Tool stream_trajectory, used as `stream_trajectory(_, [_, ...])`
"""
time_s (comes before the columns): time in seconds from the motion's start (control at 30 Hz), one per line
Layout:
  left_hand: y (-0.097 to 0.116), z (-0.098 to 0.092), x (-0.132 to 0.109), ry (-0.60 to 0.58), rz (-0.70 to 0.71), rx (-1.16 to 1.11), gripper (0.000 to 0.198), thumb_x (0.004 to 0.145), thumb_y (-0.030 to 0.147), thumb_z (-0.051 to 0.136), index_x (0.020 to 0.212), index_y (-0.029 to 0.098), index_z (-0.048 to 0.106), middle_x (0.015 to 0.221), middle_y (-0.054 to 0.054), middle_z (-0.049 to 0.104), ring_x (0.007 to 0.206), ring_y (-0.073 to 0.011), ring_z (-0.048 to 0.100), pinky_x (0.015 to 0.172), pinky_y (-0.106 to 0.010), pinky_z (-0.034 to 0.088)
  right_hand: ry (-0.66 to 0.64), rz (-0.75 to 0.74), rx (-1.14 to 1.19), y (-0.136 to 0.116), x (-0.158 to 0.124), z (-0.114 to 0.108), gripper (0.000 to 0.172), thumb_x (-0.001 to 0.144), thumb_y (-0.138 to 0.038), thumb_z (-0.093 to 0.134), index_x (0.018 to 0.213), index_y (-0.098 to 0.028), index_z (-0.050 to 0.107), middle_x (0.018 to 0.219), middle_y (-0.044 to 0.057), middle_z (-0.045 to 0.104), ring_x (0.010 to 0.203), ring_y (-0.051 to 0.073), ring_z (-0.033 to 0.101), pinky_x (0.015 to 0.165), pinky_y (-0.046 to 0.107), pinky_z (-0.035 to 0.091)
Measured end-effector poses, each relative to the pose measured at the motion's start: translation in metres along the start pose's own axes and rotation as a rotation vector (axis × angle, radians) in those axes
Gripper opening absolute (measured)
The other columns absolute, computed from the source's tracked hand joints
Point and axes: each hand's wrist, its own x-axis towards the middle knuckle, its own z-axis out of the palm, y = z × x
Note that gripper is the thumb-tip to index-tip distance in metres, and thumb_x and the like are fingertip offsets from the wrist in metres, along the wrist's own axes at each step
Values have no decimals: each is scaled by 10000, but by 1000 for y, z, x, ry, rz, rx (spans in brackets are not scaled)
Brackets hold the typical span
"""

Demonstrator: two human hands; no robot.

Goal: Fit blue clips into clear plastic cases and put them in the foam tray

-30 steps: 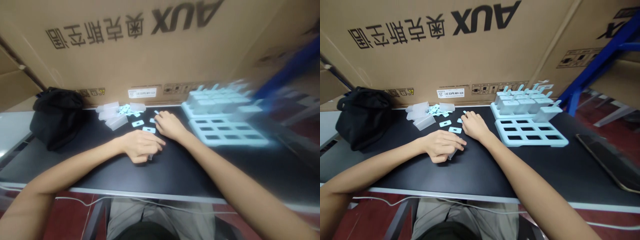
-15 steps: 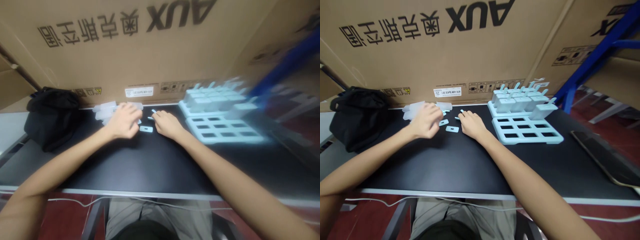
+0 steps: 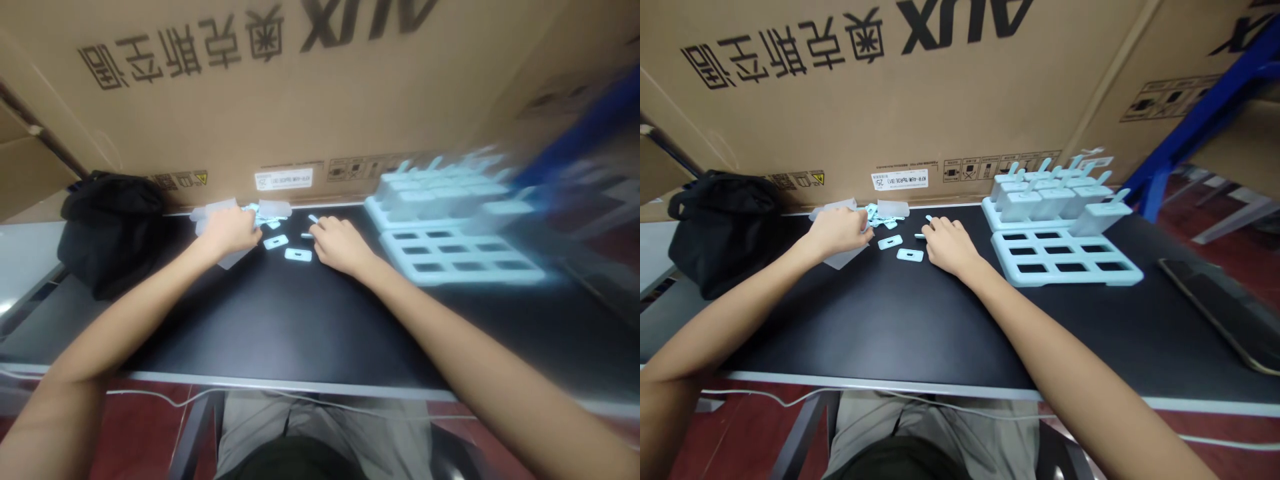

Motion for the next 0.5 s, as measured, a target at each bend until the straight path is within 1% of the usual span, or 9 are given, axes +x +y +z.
stream_trajectory(0.1, [1, 1, 3, 22, -2, -44, 472, 927, 485, 464, 1201, 162, 672, 1020, -173, 747, 977, -385, 724, 831, -471, 526, 6, -4, 3, 1, 0, 1, 306, 980, -149, 422, 1130, -110, 686, 1180, 171, 660, 1035, 275, 557, 774, 373, 309])
stream_trajectory(0.17, [2, 1, 3, 37, 2, -89, 486, 920, 516, 481, 1214, 169, 651, 978, -152, 746, 944, -366, 719, 811, -449, 521, 14, -5, 6, 1, 0, 2, 299, 978, -150, 428, 1122, -110, 687, 1175, 172, 660, 1029, 274, 555, 766, 372, 305])
stream_trajectory(0.23, [3, 2, 3, 25, 36, -156, 474, 913, 540, 498, 1186, 181, 648, 920, -123, 742, 898, -334, 709, 780, -414, 508, 21, -5, 5, 1, 0, 3, 300, 982, -154, 428, 1125, -109, 687, 1172, 173, 661, 1029, 275, 555, 762, 373, 305])
stream_trajectory(0.37, [10, 11, 1, -83, 189, -278, 410, 894, 574, 544, 1014, 205, 676, 779, -66, 706, 753, -259, 656, 682, -337, 447, 24, -10, 8, 1, 0, 3, 305, 988, -160, 426, 1141, -108, 685, 1174, 176, 662, 1037, 278, 558, 777, 373, 322])
stream_trajectory(0.4, [13, 14, 1, -94, 221, -303, 395, 892, 574, 554, 962, 205, 677, 750, -56, 692, 715, -239, 634, 658, -321, 425, 25, -11, 11, 1, 0, 3, 305, 987, -159, 428, 1142, -108, 685, 1177, 178, 663, 1042, 278, 559, 785, 373, 330])
stream_trajectory(0.43, [16, 16, -1, -84, 249, -335, 381, 897, 567, 559, 909, 204, 672, 727, -46, 679, 681, -218, 611, 641, -309, 403, 28, -13, 15, 1, 0, 3, 304, 987, -159, 429, 1141, -109, 686, 1178, 180, 664, 1049, 281, 559, 793, 373, 338])
stream_trajectory(0.5, [23, 19, -5, -4, 301, -447, 389, 930, 553, 548, 802, 198, 639, 685, -22, 649, 627, -174, 563, 620, -289, 369, 41, -14, 28, 3, -1, 3, 298, 986, -161, 432, 1129, -113, 689, 1175, 185, 668, 1065, 290, 559, 807, 378, 358])
